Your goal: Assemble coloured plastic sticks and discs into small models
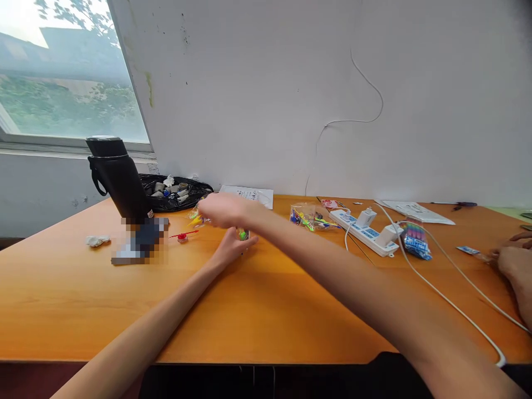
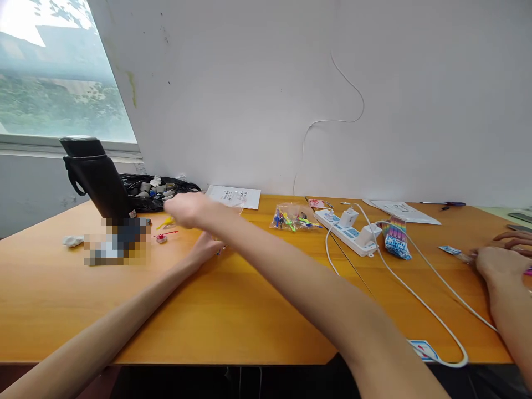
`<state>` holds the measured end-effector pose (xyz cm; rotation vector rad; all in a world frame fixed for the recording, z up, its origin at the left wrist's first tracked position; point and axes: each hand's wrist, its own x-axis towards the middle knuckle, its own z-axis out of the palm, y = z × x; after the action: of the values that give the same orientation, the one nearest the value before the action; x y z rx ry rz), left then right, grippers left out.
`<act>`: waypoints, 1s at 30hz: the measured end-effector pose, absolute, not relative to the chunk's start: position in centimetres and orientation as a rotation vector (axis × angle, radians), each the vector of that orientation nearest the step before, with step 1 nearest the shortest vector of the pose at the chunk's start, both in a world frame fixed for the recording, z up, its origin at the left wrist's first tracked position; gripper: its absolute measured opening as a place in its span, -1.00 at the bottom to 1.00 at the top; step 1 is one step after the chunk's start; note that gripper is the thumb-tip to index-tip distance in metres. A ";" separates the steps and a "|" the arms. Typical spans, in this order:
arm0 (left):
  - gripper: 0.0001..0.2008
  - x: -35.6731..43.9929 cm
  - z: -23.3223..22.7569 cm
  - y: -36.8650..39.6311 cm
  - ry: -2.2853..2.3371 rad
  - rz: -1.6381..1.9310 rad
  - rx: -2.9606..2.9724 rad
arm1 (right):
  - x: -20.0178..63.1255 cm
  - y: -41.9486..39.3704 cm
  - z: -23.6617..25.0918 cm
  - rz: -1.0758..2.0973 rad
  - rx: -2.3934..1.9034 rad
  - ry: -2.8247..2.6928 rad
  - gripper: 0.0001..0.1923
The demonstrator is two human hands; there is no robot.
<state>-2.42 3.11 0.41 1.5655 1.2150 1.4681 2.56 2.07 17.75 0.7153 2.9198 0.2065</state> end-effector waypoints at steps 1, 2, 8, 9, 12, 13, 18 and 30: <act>-0.53 -2.3 0.5 2.9 1.223 1.461 1.559 | 4.3 2.5 19.0 0.151 0.758 2.898 -0.76; -0.48 -2.2 0.6 2.8 1.229 1.449 1.546 | 6.0 3.1 20.2 0.078 0.796 2.895 -0.75; -0.45 -2.1 0.6 2.7 1.199 1.411 1.528 | 14.3 6.6 24.2 -0.160 1.014 3.061 -0.78; -0.45 -2.2 0.5 2.8 1.202 1.410 1.535 | 15.2 6.9 24.5 -0.164 1.051 3.070 -0.77; -0.45 -2.3 0.4 3.0 1.211 1.396 1.548 | 16.6 7.3 24.7 -0.121 1.145 3.058 -0.75; -0.46 -2.3 0.4 3.0 1.207 1.386 1.554 | 16.8 7.4 24.6 -0.095 1.163 3.046 -0.75; -0.48 -2.2 0.5 2.9 1.188 1.370 1.595 | 15.8 7.2 23.3 -0.055 1.115 3.014 -0.76; -0.49 -1.9 0.7 2.4 1.211 1.347 1.576 | 13.1 6.3 20.5 -0.178 0.899 2.898 -0.80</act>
<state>-1.94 2.45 0.68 1.5756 1.2115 1.3475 13.13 6.27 20.54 0.8990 2.8980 -0.1778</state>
